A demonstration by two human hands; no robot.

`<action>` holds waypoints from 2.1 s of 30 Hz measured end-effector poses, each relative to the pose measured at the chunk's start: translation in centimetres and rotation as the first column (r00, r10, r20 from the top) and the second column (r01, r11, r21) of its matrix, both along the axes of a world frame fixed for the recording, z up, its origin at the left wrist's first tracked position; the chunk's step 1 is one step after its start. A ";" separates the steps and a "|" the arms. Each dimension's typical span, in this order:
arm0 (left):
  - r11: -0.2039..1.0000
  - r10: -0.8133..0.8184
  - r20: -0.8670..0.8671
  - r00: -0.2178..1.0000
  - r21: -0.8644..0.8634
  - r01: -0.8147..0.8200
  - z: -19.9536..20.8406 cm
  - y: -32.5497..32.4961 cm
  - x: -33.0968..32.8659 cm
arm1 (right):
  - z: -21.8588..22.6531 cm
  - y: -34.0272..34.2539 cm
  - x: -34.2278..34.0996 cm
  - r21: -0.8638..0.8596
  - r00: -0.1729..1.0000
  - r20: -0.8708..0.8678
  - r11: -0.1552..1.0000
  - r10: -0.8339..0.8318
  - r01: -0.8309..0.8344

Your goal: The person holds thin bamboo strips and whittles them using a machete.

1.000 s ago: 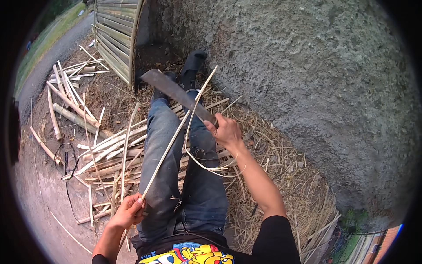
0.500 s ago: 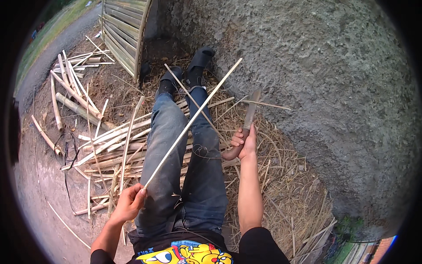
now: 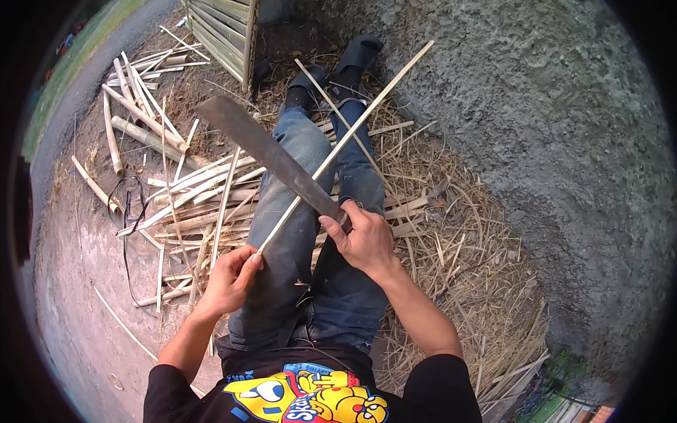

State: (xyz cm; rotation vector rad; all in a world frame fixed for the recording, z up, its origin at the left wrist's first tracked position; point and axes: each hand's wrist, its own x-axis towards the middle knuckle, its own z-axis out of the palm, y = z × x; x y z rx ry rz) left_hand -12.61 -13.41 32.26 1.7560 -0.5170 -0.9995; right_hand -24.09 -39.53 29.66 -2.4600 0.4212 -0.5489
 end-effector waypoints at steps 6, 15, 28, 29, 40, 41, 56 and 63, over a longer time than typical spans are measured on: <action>0.999 0.021 -0.196 0.980 -0.029 -0.027 -0.2 1.3 -0.3 | -0.2 -5.4 2.8 0.014 0.970 -0.062 0.972 -0.235 0.236; 1.000 0.012 -0.083 0.997 -0.025 -0.014 -1.1 2.6 -0.4 | 2.0 -2.8 2.0 -0.270 0.986 -0.160 0.959 0.043 -0.086; 1.000 0.009 -0.118 0.993 0.002 -0.009 -0.9 6.4 -0.2 | 2.2 -3.3 2.6 -0.259 0.987 -0.102 0.955 0.123 -0.146; 1.000 0.002 -0.143 0.990 -0.005 -0.002 -1.0 7.1 0.0 | 1.6 -4.7 2.9 -0.284 0.993 -0.096 0.954 0.071 -0.095; 0.985 0.014 -0.675 0.738 -0.116 -0.124 -1.6 8.7 0.2 | -0.4 -18.3 2.3 0.611 0.787 0.048 0.642 -0.615 0.464; 0.983 -0.020 -0.741 0.672 -0.135 -0.121 -1.1 7.5 0.3 | 0.5 -15.8 1.6 0.628 0.855 0.118 0.705 -0.506 0.330; 0.985 -0.093 -0.931 0.353 -0.138 -0.105 -0.2 2.4 1.0 | 3.4 -3.2 2.4 -0.087 0.990 -0.144 0.996 0.011 -0.024; 0.982 -0.104 -0.901 0.421 -0.161 -0.103 -0.5 2.3 1.0 | 2.1 0.8 0.8 -0.142 0.959 -0.147 0.954 0.242 -0.263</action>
